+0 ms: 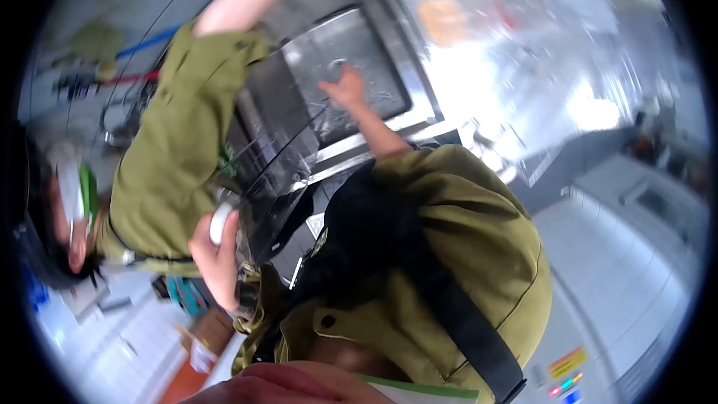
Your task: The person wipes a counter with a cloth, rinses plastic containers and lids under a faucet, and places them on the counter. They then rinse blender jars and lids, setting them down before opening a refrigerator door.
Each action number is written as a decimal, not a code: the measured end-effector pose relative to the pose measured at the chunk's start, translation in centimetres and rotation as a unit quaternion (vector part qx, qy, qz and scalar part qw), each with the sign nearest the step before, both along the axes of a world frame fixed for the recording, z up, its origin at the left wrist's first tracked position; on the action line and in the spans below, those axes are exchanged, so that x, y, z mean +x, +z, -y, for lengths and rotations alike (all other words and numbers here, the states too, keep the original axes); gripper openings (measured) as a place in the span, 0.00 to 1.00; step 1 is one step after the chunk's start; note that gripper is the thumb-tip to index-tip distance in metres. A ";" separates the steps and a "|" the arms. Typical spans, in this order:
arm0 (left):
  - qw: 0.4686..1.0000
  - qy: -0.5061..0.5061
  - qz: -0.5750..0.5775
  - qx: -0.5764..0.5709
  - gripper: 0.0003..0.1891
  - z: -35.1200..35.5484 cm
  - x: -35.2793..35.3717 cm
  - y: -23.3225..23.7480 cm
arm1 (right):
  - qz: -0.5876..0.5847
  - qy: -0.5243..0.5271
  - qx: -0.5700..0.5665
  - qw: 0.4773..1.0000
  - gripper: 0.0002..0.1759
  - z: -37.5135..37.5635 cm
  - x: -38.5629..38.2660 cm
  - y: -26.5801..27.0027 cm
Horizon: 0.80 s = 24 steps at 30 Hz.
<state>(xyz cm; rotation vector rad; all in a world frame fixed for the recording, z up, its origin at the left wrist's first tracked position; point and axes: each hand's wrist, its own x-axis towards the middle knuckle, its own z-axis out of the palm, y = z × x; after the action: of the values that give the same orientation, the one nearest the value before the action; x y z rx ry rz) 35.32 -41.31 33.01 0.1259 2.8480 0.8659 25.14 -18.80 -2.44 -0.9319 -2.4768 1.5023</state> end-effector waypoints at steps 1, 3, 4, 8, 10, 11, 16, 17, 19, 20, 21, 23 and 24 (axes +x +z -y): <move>0.998 0.014 0.031 0.049 0.09 1.2 1.2 -0.2 | -0.036 -0.010 -0.013 0.999 0.44 -0.4 1.9 2.1; 0.983 0.034 0.073 0.166 0.08 3.6 3.6 -0.8 | -0.179 -0.051 -0.052 0.981 0.22 0.0 6.9 9.1; 0.966 0.044 0.085 0.239 0.08 4.7 4.3 -1.4 | -0.253 -0.025 -0.031 0.967 0.17 0.2 10.0 12.1; 0.919 -0.012 0.021 0.393 0.15 8.6 6.0 -4.2 | -0.382 -0.002 0.081 0.921 0.13 1.5 24.3 21.5; 0.915 0.008 -0.058 0.399 0.15 9.5 6.3 -5.3 | -0.322 -0.105 0.279 0.899 0.11 -1.3 28.9 23.0; 0.901 0.005 -0.038 0.433 0.14 9.2 7.0 -4.5 | -0.287 -0.178 0.269 0.902 0.10 -3.3 29.5 25.1; 0.898 -0.045 -0.045 0.435 0.12 8.9 7.7 -1.3 | 0.076 -0.237 0.401 0.881 0.19 -16.4 26.4 27.7; 0.891 -0.101 -0.024 0.443 0.11 9.0 7.8 -1.2 | 0.130 -0.259 0.346 0.892 0.20 -20.8 24.2 25.8; 0.900 -0.060 -0.061 0.428 0.11 5.0 10.9 -1.7 | 0.176 -0.271 0.314 0.893 0.18 -27.7 19.8 17.4; 0.899 -0.052 -0.075 0.427 0.11 3.5 11.4 -1.3 | 0.175 -0.289 0.340 0.878 0.15 -29.7 19.2 16.4; 0.899 -0.041 -0.110 0.423 0.10 1.5 12.8 0.0 | 0.152 -0.230 0.318 0.907 0.14 -29.7 20.4 19.3; 0.880 -0.151 -0.127 0.432 0.12 1.0 11.9 -0.2 | 0.150 -0.154 0.236 0.948 0.11 -30.5 22.8 22.5; 0.860 -0.216 -0.129 0.444 0.14 -0.2 12.0 0.6 | 0.173 -0.138 0.166 0.961 0.10 -32.0 24.1 22.4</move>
<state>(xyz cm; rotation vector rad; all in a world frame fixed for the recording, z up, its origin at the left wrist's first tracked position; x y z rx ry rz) 47.28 -41.09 33.62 0.9959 2.1873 2.0535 49.26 13.25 19.99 -1.4956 -2.5639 0.8629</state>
